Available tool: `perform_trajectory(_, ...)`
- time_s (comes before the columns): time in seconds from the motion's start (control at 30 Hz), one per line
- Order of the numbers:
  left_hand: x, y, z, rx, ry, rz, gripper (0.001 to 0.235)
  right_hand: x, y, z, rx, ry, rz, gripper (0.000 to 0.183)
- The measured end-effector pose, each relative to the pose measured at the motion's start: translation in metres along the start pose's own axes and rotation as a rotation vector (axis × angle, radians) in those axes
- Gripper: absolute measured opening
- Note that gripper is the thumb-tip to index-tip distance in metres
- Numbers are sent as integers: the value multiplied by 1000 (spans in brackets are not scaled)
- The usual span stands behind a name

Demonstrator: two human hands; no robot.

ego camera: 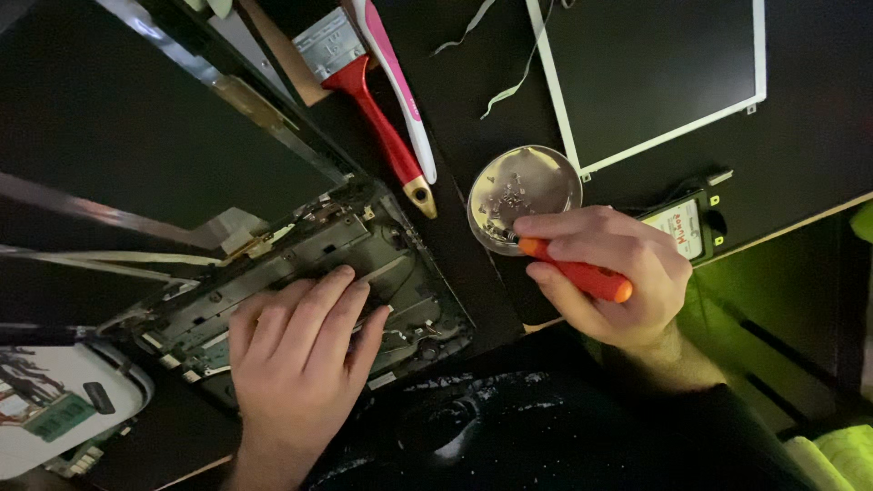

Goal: The person works on a disassembled laptop motherboard, using a screwdriver to remove and install screws. They handle a small circuit board, aligning and securing it onto the mainboard.

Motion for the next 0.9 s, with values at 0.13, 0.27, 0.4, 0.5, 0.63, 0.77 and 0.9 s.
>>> perform_trajectory(0.13, -1, -1, -2, 12, 17, -58, 26, 0, 0, 1, -27, -10, 7, 28)
perform_trajectory(0.27, 4, -5, -4, 27, 10, -44, 26, -1, -3, 1, 10, 11, -51, 24)
perform_trajectory(0.4, 16, -7, -9, 104, 1, 85, 38, -7, -6, -5, 115, 77, -87, 27)
perform_trajectory(0.5, 31, -11, -24, -47, 55, -5, 29, -16, -10, -10, 170, 95, -120, 29)
perform_trajectory(0.63, 63, -11, -42, -185, 94, 35, 29, -17, -12, -11, 198, 62, -146, 32)
perform_trajectory(0.77, 89, -2, -52, -273, 128, 25, 35, -21, -16, -12, 199, 42, -205, 35)
perform_trajectory(0.9, 104, 8, -59, -325, 147, -11, 32, -22, -18, -12, 218, 98, -236, 35)
Point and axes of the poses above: each hand's wrist, its own x-axis towards the middle knuckle, its own y-axis out of the palm, z = x × y, the point moved 10 cm from there along x, towards the middle knuckle, and after that the axes turned 4 degrees about z, right-handed, at the moved point
